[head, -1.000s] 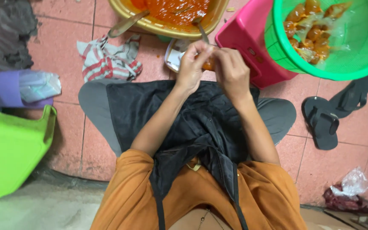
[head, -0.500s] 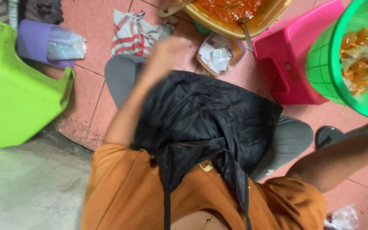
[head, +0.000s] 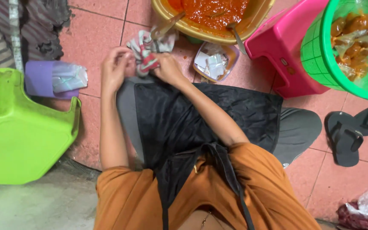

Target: Packaging red sauce into small plastic bags and tying them with rubber bands.

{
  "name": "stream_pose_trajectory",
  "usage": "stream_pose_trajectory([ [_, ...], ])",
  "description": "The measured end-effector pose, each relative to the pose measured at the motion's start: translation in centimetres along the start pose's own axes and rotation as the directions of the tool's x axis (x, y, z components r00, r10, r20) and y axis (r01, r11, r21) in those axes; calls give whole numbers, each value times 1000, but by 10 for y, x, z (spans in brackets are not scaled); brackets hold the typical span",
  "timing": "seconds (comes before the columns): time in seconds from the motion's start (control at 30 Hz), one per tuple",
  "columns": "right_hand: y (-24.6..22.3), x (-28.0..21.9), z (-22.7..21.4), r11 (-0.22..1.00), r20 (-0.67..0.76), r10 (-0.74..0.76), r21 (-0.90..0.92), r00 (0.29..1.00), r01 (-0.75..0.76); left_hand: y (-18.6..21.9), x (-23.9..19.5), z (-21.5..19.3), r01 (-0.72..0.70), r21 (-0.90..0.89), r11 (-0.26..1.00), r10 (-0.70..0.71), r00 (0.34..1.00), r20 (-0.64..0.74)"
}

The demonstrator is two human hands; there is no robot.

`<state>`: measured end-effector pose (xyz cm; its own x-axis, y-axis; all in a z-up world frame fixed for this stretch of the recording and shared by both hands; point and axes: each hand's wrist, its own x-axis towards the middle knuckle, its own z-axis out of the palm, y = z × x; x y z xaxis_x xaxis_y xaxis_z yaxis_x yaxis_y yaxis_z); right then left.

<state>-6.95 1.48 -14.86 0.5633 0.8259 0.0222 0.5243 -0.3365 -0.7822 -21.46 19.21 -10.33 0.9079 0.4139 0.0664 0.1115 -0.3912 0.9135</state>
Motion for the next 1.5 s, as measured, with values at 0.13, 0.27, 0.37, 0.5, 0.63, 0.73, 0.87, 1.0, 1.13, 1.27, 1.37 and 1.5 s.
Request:
stream_pose_trajectory([
  [0.13,-29,9,2,896,-151,-438,3,886,444,-5,10,16,-182,421,888,326,897,-298],
  [0.27,-18,4,30,821,-52,-316,486,947,300,-130,14,47,-30,246,969,88,970,-227],
  [0.37,-22,-13,17,894,-152,-161,397,975,210,-144,16,71,64,258,964,-33,992,-121],
  [0.5,-18,-30,2,922,-334,-72,338,940,191,-164,24,101,193,409,892,-115,972,-206],
  [0.63,-14,-60,-73,982,-209,-32,174,977,69,-142,45,51,503,361,786,-436,863,-254],
  [0.73,94,-69,-96,992,-254,0,-119,967,-31,-18,46,15,329,689,646,-359,927,-107],
  [0.87,218,-53,-78,822,-140,35,-558,990,-108,31,28,43,49,547,836,-92,994,52],
  [1.0,257,-59,-79,719,-21,71,-691,997,-65,43,25,119,-164,187,968,120,966,229],
  [1.13,173,-94,-123,807,-53,77,-583,996,-93,77,40,190,-95,124,988,55,954,296],
  [1.27,132,-106,-141,936,-213,-82,-353,974,1,53,68,249,-516,94,852,466,827,315],
  [1.37,126,-112,-146,981,-319,-28,-190,947,-35,29,85,264,-464,183,867,369,843,391],
  [1.5,102,-122,-168,998,-289,-6,52,957,22,11,85,253,-385,429,817,199,887,417],
])
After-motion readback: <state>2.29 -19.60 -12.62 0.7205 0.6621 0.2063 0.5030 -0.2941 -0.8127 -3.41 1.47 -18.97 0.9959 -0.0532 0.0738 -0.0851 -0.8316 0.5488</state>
